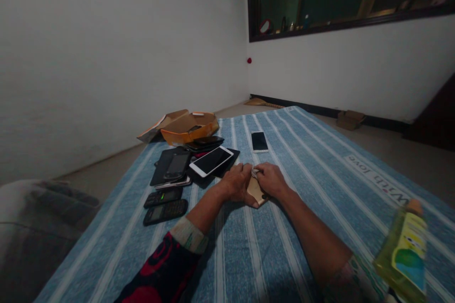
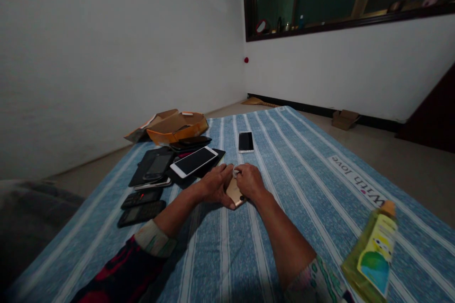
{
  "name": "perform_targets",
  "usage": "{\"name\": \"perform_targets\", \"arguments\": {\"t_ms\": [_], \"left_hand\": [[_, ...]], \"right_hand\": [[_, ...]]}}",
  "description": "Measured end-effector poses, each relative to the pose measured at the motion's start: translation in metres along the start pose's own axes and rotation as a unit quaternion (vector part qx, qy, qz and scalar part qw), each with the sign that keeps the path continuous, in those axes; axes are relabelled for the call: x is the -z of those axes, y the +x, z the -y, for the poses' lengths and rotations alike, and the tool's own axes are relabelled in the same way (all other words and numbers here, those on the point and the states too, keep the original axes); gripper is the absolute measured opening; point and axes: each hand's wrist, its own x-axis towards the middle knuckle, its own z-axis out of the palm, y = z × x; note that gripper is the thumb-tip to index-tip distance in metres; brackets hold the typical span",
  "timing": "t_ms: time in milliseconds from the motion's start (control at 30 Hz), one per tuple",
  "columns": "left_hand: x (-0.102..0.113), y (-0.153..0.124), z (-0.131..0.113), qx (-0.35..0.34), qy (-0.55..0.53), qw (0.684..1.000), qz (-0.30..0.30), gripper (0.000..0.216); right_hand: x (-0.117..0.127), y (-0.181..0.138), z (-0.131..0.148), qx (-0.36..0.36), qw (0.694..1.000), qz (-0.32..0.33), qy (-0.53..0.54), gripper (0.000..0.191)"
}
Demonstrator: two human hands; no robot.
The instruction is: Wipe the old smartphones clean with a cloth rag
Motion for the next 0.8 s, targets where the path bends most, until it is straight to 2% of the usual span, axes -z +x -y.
{"name": "perform_targets", "arguments": {"t_ms": [233,533,667,800], "left_hand": [[-0.002,-0.010,-0.011,0.044,0.018,0.999,-0.018,0.091],[-0.015,-0.029,-0.024,0.102,0.019,0.991,-0.081,0.084],[-0.019,-0.033,-0.033,0.133,0.006,0.986,-0.105,0.083],[-0.029,-0.033,-0.048,0.195,0.033,0.972,-0.127,0.088]], "right_hand": [[0.014,0.002,0.001,-0.010,0.998,0.059,-0.019,0.028],[0.038,0.003,-0.011,-0.030,0.991,0.126,-0.016,0.019],[0.040,0.004,-0.014,-0.034,0.991,0.127,-0.018,0.018],[0.035,0.005,-0.012,-0.032,0.995,0.096,-0.019,0.021]]}}
